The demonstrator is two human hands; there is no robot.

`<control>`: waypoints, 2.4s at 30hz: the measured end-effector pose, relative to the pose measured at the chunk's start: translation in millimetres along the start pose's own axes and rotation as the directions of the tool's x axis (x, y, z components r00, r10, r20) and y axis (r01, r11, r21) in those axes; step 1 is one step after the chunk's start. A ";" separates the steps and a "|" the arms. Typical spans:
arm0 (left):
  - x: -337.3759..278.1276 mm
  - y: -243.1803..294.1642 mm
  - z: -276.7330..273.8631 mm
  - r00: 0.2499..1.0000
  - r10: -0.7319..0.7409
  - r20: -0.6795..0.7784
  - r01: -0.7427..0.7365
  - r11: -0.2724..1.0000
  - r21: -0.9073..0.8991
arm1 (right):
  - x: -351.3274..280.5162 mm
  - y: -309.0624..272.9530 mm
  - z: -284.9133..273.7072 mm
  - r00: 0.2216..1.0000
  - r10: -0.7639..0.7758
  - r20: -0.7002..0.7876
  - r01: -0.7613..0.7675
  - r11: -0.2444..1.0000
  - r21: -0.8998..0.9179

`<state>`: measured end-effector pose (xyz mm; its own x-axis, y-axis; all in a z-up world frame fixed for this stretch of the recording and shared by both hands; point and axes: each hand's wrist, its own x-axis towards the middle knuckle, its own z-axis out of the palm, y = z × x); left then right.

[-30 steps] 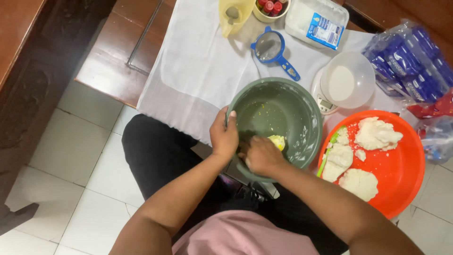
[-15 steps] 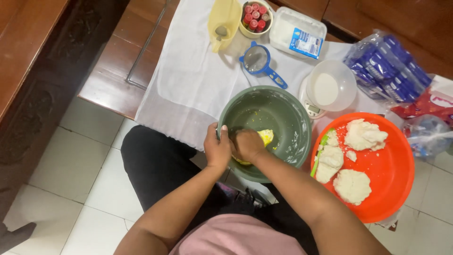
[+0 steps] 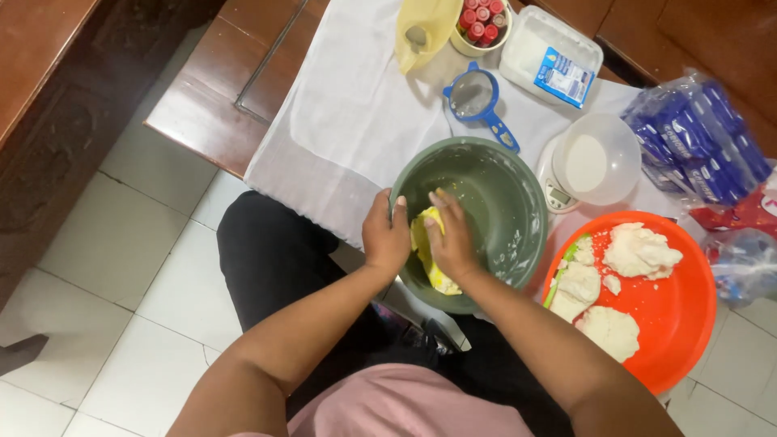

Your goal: Kneading yellow dough in a green bowl on a low table

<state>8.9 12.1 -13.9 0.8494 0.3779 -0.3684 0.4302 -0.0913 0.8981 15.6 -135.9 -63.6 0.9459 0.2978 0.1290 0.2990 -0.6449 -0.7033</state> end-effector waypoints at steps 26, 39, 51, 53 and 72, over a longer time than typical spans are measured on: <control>3.0 -6.6 -0.5 0.993 0.104 0.064 -0.107 0.993 0.053 | 22.0 32.8 -49.4 0.821 0.433 0.372 -0.368 0.900 -0.235; 3.1 23.5 11.6 0.989 -0.047 0.139 0.041 0.998 0.049 | -20.1 28.8 23.7 0.914 -0.360 0.184 0.404 0.840 -0.362; 3.3 11.5 4.0 0.985 0.082 0.152 -0.108 0.980 0.168 | 30.8 -11.3 -2.5 0.943 -0.190 0.274 0.290 0.872 -0.394; 9.3 7.0 3.2 0.982 0.102 0.157 -0.126 0.980 0.155 | 31.8 -7.6 -0.3 0.923 0.056 0.381 0.137 0.877 -0.460; 3.1 13.4 11.5 0.995 0.039 0.090 -0.040 0.999 0.012 | -38.2 -0.7 -6.8 0.894 -0.142 0.424 0.346 0.820 -0.456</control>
<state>20.8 1.4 -5.7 0.8895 0.2895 -0.3535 0.3996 -0.1178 0.9091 -19.9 -151.6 -63.2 0.7501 0.6563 -0.0817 0.6300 -0.7466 -0.2136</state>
